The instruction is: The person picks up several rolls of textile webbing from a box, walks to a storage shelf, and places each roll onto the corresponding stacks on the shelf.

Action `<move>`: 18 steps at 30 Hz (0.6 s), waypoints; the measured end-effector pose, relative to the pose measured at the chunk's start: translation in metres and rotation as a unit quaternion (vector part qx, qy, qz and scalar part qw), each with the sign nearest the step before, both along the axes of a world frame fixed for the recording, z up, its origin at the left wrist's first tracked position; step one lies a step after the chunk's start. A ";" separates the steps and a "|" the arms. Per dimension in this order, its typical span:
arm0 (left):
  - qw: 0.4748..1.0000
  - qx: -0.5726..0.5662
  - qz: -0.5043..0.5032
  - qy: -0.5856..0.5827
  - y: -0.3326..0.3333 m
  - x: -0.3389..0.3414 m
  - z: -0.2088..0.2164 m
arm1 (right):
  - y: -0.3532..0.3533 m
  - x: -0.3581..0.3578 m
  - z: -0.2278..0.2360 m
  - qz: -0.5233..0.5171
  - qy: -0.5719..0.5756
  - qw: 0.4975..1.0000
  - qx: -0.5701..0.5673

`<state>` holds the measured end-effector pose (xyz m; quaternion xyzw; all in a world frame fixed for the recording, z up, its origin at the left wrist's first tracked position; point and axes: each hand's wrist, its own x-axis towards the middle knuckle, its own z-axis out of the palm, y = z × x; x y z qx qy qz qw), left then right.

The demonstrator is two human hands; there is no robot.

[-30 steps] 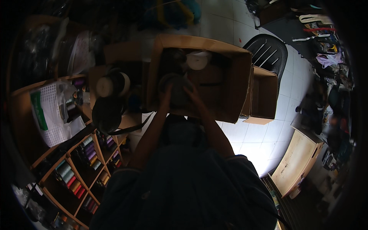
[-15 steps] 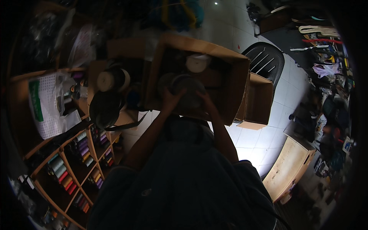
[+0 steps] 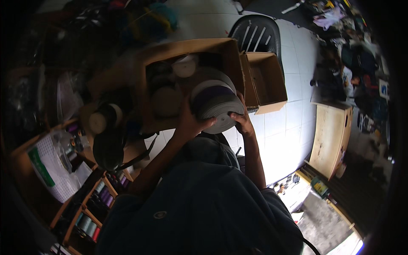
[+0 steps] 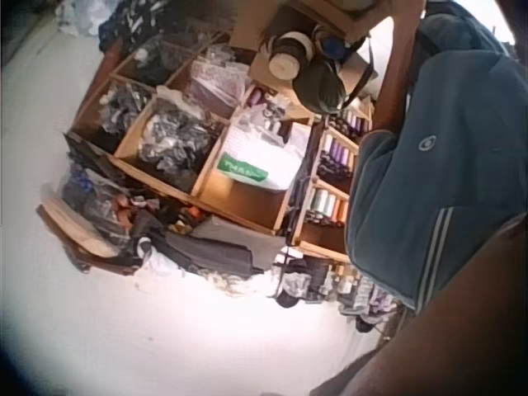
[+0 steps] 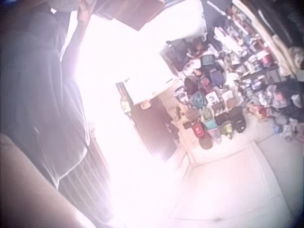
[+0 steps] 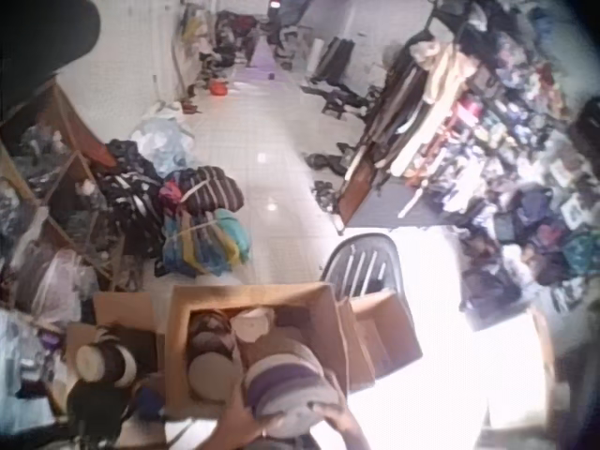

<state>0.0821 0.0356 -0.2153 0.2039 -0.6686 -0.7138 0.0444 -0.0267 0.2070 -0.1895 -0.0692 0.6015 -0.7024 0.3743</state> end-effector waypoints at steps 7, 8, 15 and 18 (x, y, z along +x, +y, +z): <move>0.988 0.058 -0.135 0.052 0.049 -0.011 0.062 | 0.079 0.015 0.050 -0.026 0.116 0.993 -0.003; 0.986 0.044 -0.154 0.052 0.061 -0.011 0.064 | 0.093 0.018 0.057 -0.034 0.132 0.991 0.007; 0.954 0.045 -0.286 0.083 0.181 -0.018 0.067 | 0.234 0.061 0.068 -0.114 0.227 0.966 0.046; 0.932 0.089 -0.341 0.086 0.252 -0.022 0.068 | 0.306 0.085 0.072 -0.161 0.239 0.956 0.062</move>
